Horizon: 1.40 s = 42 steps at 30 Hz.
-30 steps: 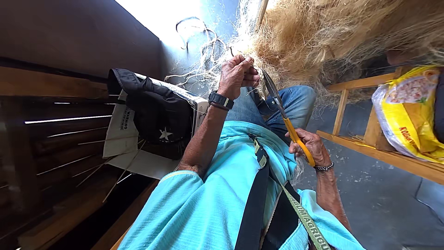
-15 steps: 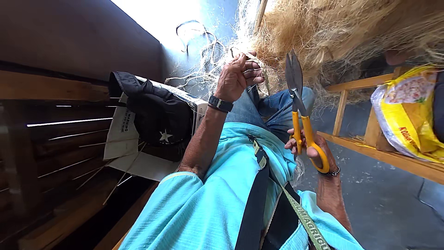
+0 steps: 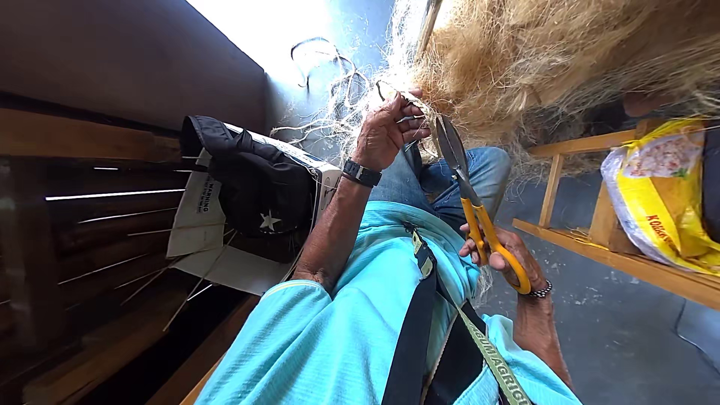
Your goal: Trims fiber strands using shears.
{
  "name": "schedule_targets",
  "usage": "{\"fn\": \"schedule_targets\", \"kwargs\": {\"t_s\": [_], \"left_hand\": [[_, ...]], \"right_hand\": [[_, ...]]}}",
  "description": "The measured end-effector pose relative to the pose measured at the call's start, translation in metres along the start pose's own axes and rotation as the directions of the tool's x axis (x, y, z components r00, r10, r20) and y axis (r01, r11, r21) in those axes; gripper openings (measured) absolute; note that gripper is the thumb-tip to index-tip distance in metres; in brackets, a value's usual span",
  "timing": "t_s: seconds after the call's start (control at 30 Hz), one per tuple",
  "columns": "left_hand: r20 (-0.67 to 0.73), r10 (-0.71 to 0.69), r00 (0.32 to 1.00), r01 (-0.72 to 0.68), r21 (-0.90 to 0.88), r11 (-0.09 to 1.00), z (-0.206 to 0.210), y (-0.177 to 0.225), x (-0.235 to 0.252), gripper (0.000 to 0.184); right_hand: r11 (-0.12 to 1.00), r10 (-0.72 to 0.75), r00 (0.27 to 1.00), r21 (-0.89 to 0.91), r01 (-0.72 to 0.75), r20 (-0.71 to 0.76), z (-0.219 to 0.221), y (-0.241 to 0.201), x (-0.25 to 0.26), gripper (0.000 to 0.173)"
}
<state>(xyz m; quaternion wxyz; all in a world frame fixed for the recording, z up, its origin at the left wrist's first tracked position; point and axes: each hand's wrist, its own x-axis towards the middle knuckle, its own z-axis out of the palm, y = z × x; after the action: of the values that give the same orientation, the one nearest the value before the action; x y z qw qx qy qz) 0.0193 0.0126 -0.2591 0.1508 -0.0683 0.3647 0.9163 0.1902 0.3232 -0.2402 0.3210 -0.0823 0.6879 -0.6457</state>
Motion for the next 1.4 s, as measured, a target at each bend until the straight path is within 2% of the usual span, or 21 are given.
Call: {"fn": "schedule_targets", "kwargs": {"t_s": [0.4,0.8,1.0,1.17,1.4], "left_hand": [[0.099,-0.004,0.995,0.010,-0.054,0.999,0.001,-0.007,-0.007,0.037],[0.130,-0.061,0.990,0.079,-0.138,0.987,0.009,-0.020,-0.010,0.041],[0.135,-0.054,0.989,0.070,-0.121,0.990,0.009,-0.020,-0.010,0.040],[0.197,-0.033,0.980,0.057,-0.119,0.991,0.007,-0.021,-0.011,0.037],[0.193,-0.036,0.980,0.064,-0.140,0.988,0.006,-0.021,-0.012,0.037]], "right_hand": [[0.998,0.021,0.994,0.051,-0.026,0.105,0.003,-0.005,0.004,0.102],[0.999,-0.007,0.995,0.053,0.002,0.095,0.003,-0.004,0.005,0.103],[0.999,-0.005,0.996,0.035,0.002,0.091,0.002,-0.004,0.006,0.102],[0.999,-0.019,0.996,0.043,0.016,0.082,0.003,-0.003,0.007,0.100],[0.999,0.002,0.997,0.046,-0.005,0.072,0.003,-0.004,0.008,0.098]]}}
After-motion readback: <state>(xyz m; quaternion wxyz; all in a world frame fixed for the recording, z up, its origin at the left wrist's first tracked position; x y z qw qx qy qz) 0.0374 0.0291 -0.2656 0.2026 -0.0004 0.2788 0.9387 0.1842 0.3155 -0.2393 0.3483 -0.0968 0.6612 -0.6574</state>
